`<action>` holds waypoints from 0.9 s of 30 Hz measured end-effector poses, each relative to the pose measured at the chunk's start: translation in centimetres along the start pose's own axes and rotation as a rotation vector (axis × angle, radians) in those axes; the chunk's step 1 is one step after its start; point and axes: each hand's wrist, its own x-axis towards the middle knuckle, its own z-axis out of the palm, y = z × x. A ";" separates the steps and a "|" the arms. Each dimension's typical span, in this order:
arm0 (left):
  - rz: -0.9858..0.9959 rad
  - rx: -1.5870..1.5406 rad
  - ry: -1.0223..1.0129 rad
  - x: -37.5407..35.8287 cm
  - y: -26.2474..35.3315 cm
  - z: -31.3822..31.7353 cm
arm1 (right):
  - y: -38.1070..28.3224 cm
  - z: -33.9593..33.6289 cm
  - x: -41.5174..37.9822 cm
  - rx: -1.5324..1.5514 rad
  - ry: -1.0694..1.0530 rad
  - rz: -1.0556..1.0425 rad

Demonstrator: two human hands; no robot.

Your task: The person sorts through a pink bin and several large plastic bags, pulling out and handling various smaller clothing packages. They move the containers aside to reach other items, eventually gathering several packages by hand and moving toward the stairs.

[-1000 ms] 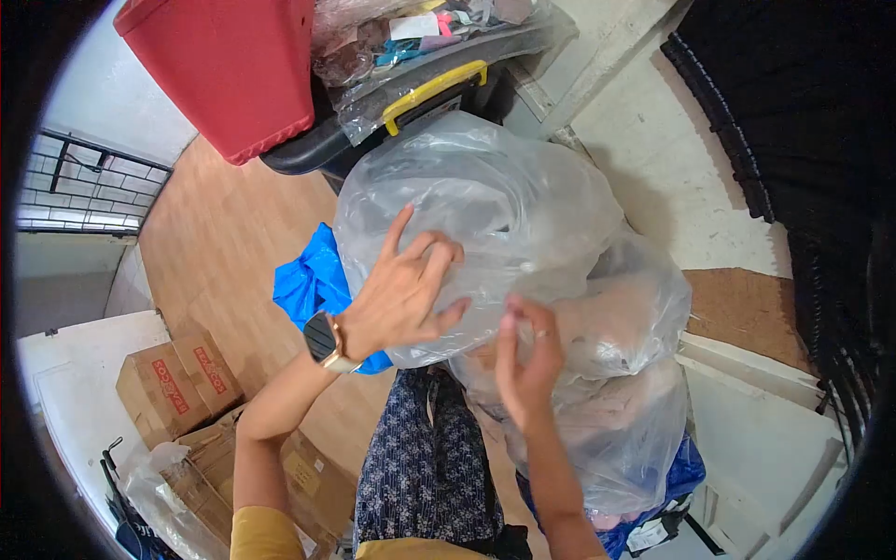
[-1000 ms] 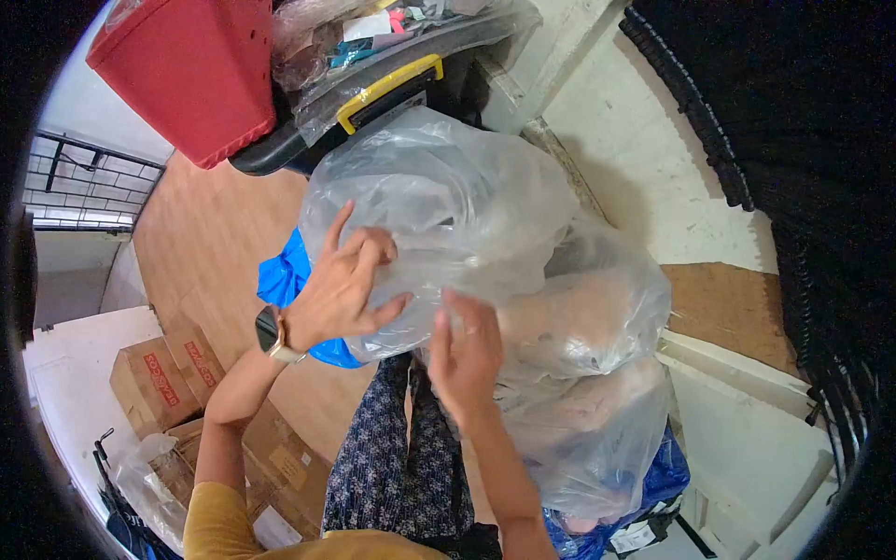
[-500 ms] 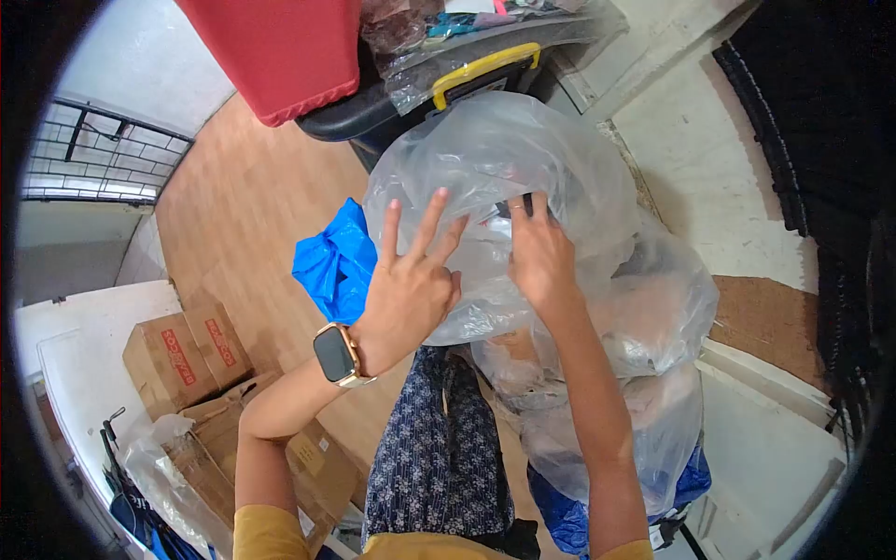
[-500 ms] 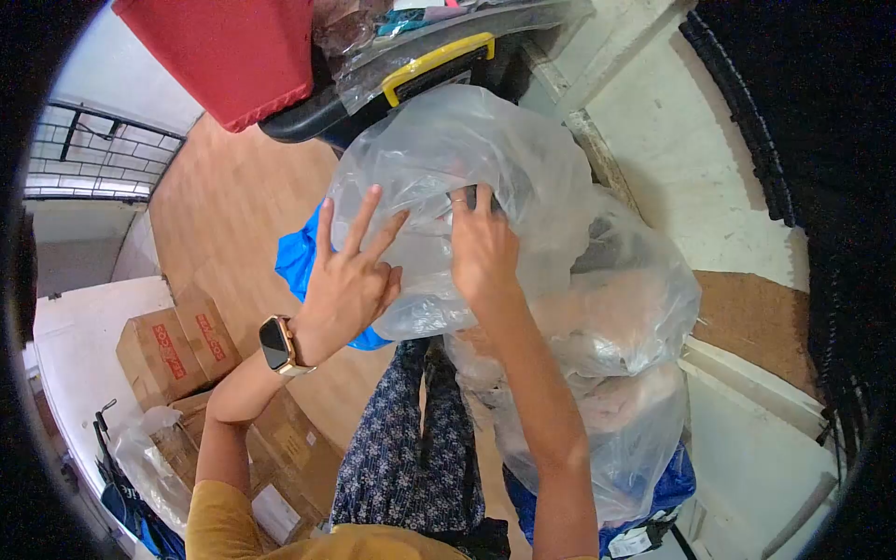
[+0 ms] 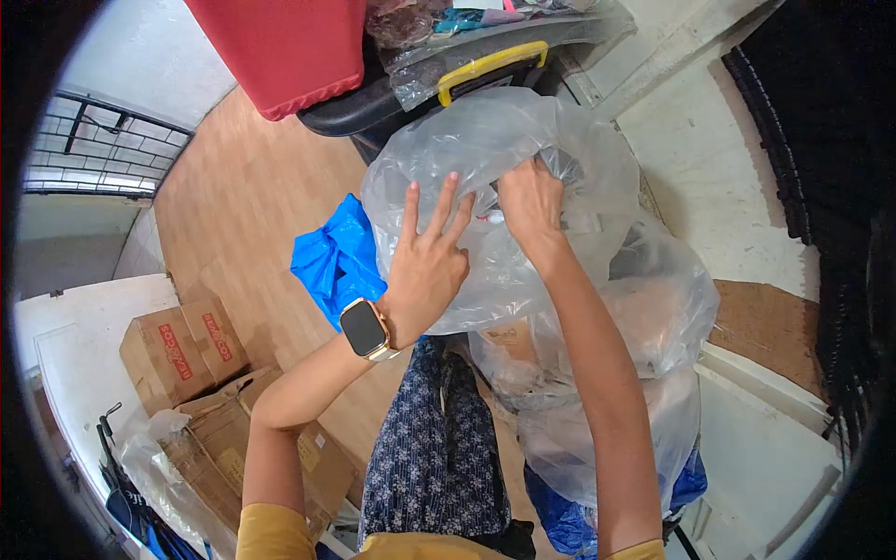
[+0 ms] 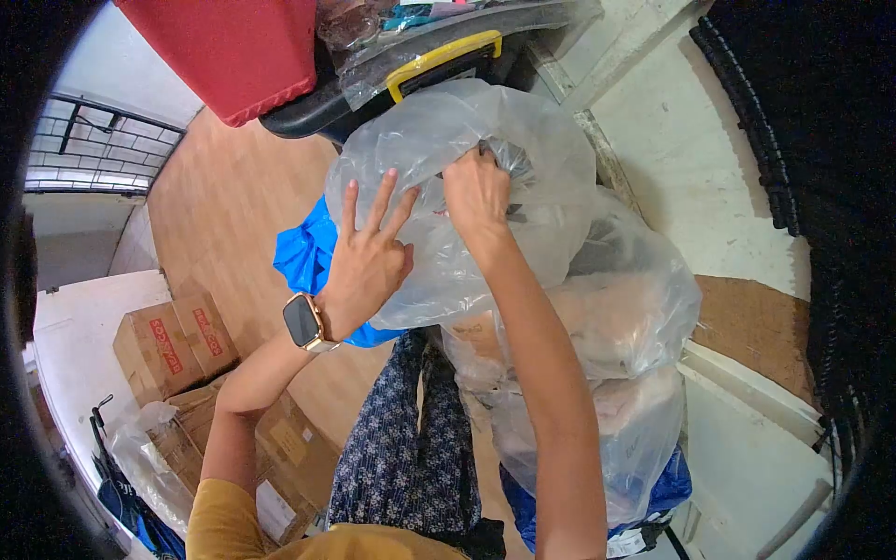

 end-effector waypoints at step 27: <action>-0.123 -0.129 0.058 2.4 0.6 7.2 | 2.4 2.6 -4.2 -0.015 0.054 0.121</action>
